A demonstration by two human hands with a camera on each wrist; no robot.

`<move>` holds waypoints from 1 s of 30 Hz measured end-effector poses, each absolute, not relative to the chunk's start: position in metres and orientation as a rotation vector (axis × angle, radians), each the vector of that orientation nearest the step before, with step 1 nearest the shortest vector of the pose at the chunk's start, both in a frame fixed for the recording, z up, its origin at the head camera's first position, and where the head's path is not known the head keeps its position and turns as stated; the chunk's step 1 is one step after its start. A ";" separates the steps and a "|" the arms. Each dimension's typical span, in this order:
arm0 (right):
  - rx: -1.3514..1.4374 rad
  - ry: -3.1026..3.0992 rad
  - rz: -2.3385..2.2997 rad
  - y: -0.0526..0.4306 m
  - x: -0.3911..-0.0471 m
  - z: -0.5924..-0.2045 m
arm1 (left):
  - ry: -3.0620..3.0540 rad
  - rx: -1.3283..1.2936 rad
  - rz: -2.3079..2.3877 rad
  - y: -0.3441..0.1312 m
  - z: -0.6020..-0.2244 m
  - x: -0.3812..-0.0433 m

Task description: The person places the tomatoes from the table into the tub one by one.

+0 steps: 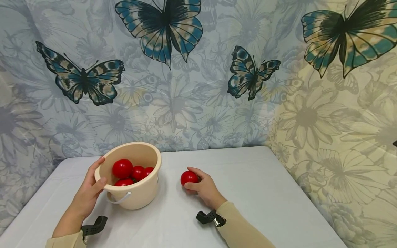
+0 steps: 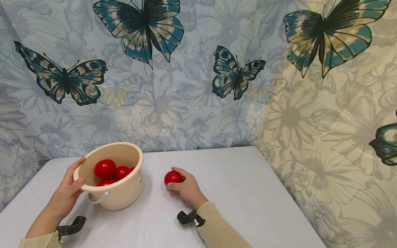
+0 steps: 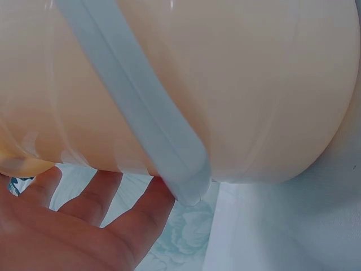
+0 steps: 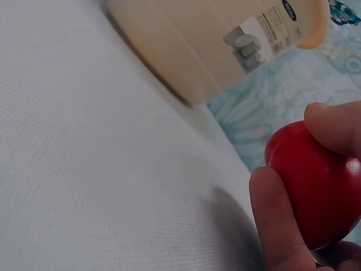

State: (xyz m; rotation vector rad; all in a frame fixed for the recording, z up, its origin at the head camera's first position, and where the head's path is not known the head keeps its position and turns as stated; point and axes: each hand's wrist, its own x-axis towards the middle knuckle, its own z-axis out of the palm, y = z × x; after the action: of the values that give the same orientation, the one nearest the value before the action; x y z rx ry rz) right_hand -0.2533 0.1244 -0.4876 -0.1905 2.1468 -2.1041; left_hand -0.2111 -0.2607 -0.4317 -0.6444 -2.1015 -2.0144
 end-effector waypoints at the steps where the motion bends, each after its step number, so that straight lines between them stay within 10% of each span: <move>1: -0.186 2.151 -2.104 0.124 -0.253 -0.487 | -2.101 -0.645 -2.014 -0.261 -0.432 -0.211; 30: -0.280 2.314 -2.055 0.108 -0.242 -0.451 | -2.120 -0.637 -2.012 -0.261 -0.430 -0.211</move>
State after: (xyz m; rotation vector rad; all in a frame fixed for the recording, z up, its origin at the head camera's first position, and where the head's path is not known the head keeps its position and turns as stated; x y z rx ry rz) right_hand -0.2418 0.1080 -0.4505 -0.2796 2.3144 -2.0551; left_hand -0.2113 -0.2606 -0.4304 -0.6366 -2.1204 -2.0115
